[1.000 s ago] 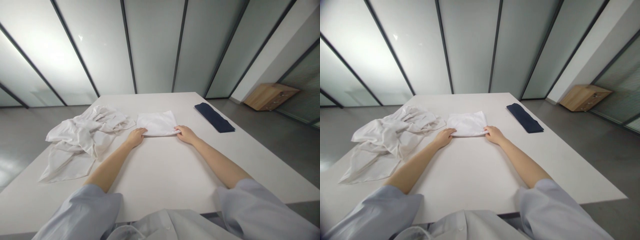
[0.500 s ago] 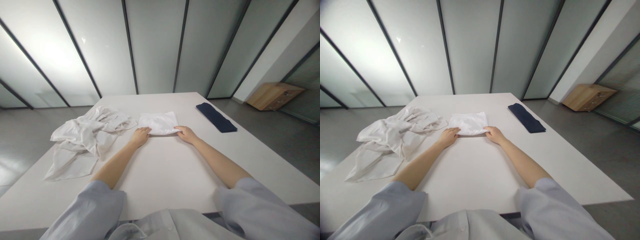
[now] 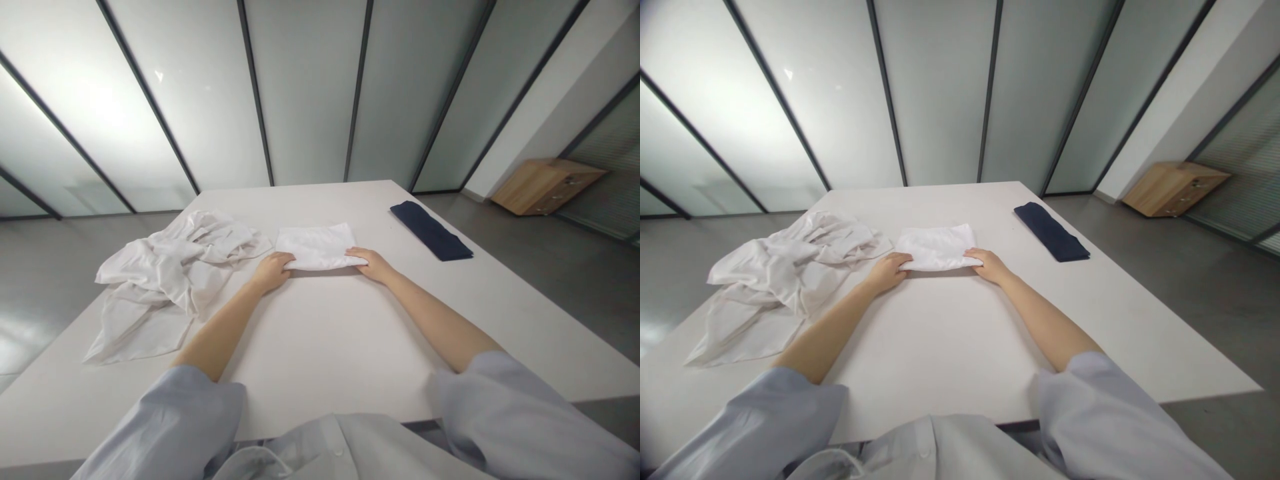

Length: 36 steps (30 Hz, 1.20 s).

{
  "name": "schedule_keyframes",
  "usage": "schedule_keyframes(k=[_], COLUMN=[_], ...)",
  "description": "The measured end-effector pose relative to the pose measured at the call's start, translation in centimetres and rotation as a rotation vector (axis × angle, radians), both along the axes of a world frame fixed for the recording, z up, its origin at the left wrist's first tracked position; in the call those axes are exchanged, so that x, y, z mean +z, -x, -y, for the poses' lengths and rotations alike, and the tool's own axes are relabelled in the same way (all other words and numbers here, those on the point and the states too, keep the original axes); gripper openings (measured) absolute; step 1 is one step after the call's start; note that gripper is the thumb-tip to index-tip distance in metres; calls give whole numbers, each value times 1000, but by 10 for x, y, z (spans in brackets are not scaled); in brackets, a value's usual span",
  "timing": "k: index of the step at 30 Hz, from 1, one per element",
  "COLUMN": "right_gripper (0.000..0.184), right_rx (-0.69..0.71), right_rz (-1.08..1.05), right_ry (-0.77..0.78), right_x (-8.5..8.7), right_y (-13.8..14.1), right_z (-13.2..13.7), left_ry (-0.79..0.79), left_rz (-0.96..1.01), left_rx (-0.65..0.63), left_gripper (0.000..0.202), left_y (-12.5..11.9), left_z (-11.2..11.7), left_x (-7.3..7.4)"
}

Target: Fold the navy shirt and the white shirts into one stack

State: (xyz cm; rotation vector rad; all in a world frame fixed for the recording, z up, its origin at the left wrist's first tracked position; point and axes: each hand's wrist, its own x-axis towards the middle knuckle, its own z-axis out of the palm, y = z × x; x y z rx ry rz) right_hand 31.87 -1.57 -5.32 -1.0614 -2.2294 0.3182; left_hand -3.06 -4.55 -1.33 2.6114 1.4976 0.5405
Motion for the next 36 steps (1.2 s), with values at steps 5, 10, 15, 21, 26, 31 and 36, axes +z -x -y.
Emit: schedule_keyframes(k=[5, 10, 15, 21, 26, 31, 36], right_gripper=[37, 35, 26, 22, 21, 24, 25], right_rx=[-108, -114, -155, -176, -120, -18, -56], right_rz=[-122, -135, -195, -262, -223, -139, -91], right_ry=[93, 120, 199, 193, 176, 82, 152], right_x=[-1, 3, 8, 15, 17, 13, 12], right_y=[-6, -4, -1, 4, 1, -9, -11], right_z=[3, 2, 4, 10, 9, 2, 0], left_ry=[43, 155, 269, 53, 9, 65, 133], left_rz=[37, 308, 551, 183, -22, -25, 113], left_rx=[21, 73, 122, -121, -129, -155, -151], left_gripper=[51, 50, 49, 73, 82, 73, 56], left_y=[12, 13, 15, 17, 10, 11, 13], left_z=[-5, -6, -8, -9, -2, -4, -7], left_x=[-4, -3, -5, -11, -4, -1, -4])
